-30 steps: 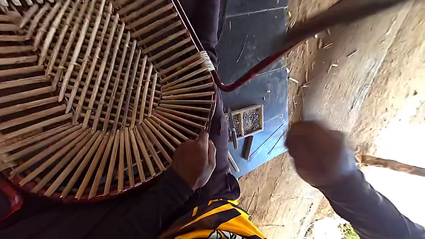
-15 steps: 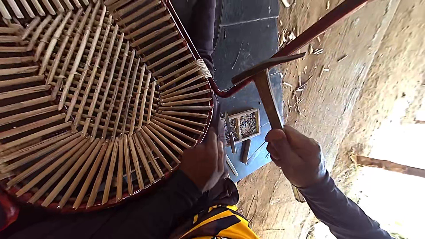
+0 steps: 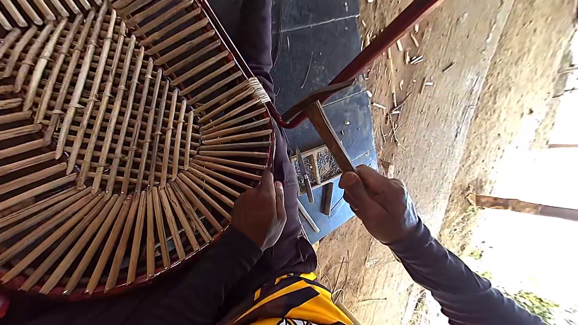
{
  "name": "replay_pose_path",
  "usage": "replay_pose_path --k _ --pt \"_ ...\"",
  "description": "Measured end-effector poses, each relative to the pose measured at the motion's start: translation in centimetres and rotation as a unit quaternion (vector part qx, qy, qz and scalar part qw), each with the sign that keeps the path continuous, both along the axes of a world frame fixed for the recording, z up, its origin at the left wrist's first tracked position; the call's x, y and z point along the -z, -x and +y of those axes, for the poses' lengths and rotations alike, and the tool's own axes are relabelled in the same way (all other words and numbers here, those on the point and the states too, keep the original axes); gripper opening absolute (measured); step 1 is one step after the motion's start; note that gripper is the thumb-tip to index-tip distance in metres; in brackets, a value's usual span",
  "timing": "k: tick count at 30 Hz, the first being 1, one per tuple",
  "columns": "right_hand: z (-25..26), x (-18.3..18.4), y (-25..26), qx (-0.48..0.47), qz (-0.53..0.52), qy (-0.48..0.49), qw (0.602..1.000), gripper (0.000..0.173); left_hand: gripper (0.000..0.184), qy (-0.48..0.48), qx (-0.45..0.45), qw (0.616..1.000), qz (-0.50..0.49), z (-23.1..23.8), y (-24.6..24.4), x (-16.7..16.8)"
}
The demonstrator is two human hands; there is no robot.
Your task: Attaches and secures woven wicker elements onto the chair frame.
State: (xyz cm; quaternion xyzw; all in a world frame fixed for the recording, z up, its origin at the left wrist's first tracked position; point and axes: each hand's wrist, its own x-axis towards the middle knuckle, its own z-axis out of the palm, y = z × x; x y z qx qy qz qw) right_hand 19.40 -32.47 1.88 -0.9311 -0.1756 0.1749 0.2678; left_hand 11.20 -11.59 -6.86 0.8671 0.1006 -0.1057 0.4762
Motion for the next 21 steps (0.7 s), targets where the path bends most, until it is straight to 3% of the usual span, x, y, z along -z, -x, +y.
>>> replay_pose_path --k 2,6,7,10,12,15,17,21 --pt "-0.1 0.0 -0.1 -0.011 -0.013 0.023 1.0 0.036 0.046 -0.012 0.003 1.0 0.011 0.0 -0.1 -0.2" --pt "-0.5 -0.5 -1.0 -0.078 -0.046 0.172 0.981 0.043 0.044 -0.012 0.005 1.0 0.018 -0.1 -0.2 -0.2" --pt "-0.2 -1.3 -1.1 -0.081 -0.064 0.172 0.98 0.042 0.044 -0.012 0.005 1.0 0.021 0.0 -0.2 -0.2" --pt "1.5 -4.4 -0.9 -0.037 -0.14 0.051 0.988 0.037 0.043 -0.017 0.0 1.0 0.019 -0.1 -0.4 -0.3" --pt "1.3 -4.3 -0.7 -0.01 -0.169 0.03 0.985 0.04 0.043 -0.017 0.002 1.0 0.02 -0.1 -0.3 -0.4" --pt "-0.6 -1.0 -2.7 -0.097 -0.07 0.201 0.972 0.045 0.043 -0.018 0.008 0.999 0.035 0.0 -0.4 -0.7" --pt "-1.7 -0.4 -3.5 -0.092 -0.023 0.235 0.967 0.051 0.043 -0.014 0.016 0.998 0.055 0.3 -0.3 -0.9" --pt "-0.6 -2.8 -2.3 -0.012 -0.102 0.02 0.994 0.038 0.042 0.002 0.006 0.998 0.056 0.2 -0.2 -1.1"
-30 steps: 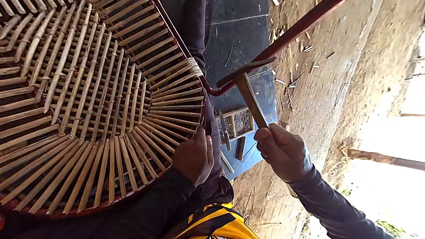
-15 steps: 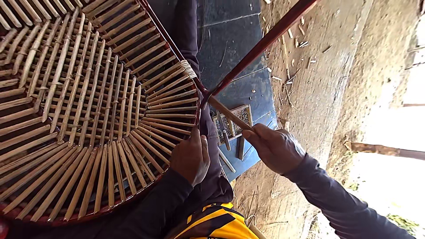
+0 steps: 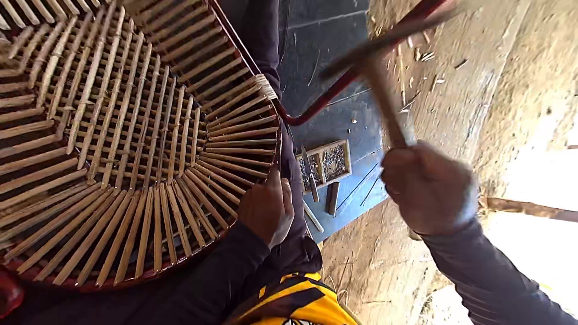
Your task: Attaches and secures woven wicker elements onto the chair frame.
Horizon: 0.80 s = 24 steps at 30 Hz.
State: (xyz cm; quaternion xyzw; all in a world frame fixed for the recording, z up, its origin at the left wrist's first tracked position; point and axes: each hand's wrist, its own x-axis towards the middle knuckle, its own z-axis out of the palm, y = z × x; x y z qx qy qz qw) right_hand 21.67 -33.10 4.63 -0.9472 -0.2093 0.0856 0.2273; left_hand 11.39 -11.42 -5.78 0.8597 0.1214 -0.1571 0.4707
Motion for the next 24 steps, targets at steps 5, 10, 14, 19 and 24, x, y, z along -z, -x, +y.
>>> replay_pose_path --k 5,10,14,19,24 --pt "-0.4 2.4 -0.8 -0.065 0.096 0.212 0.97 0.042 0.044 -0.011 0.006 1.0 -0.005 0.1 -0.2 0.3" --pt "-0.5 2.0 -1.1 -0.027 0.081 0.077 0.993 0.041 0.043 -0.018 -0.001 0.999 -0.03 -0.2 0.6 0.6" --pt "0.5 2.0 -0.4 0.054 0.069 -0.08 0.993 0.036 0.063 0.22 -0.03 0.975 0.032 0.9 0.8 0.1" --pt "-0.4 3.8 0.6 0.033 0.047 -0.06 0.997 0.035 0.064 0.19 -0.045 0.968 -0.16 0.8 2.6 -1.1" --pt "0.7 2.3 1.4 0.018 0.105 -0.103 0.989 0.034 0.06 0.124 -0.056 0.981 -0.136 -1.5 1.0 -0.4"
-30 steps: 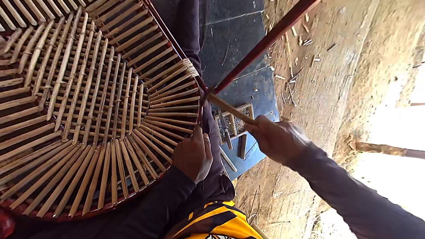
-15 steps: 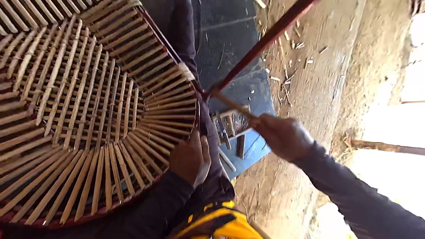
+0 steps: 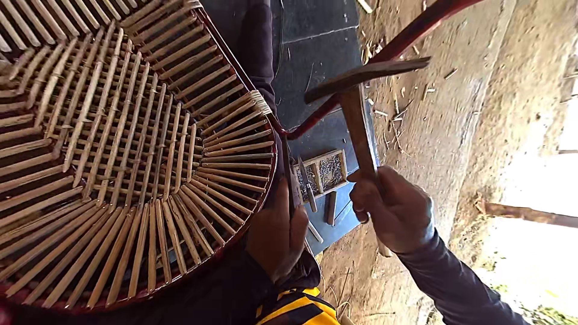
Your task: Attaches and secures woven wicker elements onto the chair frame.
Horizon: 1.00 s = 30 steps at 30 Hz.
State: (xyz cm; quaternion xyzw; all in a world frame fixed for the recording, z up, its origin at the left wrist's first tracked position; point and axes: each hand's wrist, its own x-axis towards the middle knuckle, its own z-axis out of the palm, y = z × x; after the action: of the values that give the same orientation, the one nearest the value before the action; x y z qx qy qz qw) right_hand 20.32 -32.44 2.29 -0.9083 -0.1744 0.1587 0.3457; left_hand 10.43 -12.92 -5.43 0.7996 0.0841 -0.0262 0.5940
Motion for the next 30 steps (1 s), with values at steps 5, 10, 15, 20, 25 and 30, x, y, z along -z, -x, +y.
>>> replay_pose_path --k 5,10,15,20,25,30 --pt "-1.0 1.2 0.5 -0.016 -0.01 0.075 0.997 0.028 0.059 0.009 -0.012 0.997 0.073 -0.6 -2.2 1.7" --pt "-1.0 1.1 1.0 -0.012 -0.034 0.099 0.994 0.037 0.059 -0.003 -0.014 0.997 0.074 -0.8 -1.9 1.7" --pt "-0.4 0.4 -0.3 -0.108 -0.149 0.222 0.957 0.042 0.059 -0.003 -0.011 0.997 0.072 -0.9 -2.1 1.9" --pt "1.8 -3.6 -0.7 -0.053 -0.208 0.082 0.973 0.036 0.057 0.009 -0.019 0.998 0.062 -0.8 -2.0 2.1" --pt "-0.5 -0.5 -2.3 -0.141 -0.101 0.264 0.949 0.039 0.054 0.017 -0.015 0.996 0.083 -1.0 -1.8 1.8" --pt "1.3 -3.2 -1.8 -0.058 -0.145 0.087 0.984 0.037 0.055 0.015 -0.011 0.997 0.069 -1.3 -1.5 1.9"
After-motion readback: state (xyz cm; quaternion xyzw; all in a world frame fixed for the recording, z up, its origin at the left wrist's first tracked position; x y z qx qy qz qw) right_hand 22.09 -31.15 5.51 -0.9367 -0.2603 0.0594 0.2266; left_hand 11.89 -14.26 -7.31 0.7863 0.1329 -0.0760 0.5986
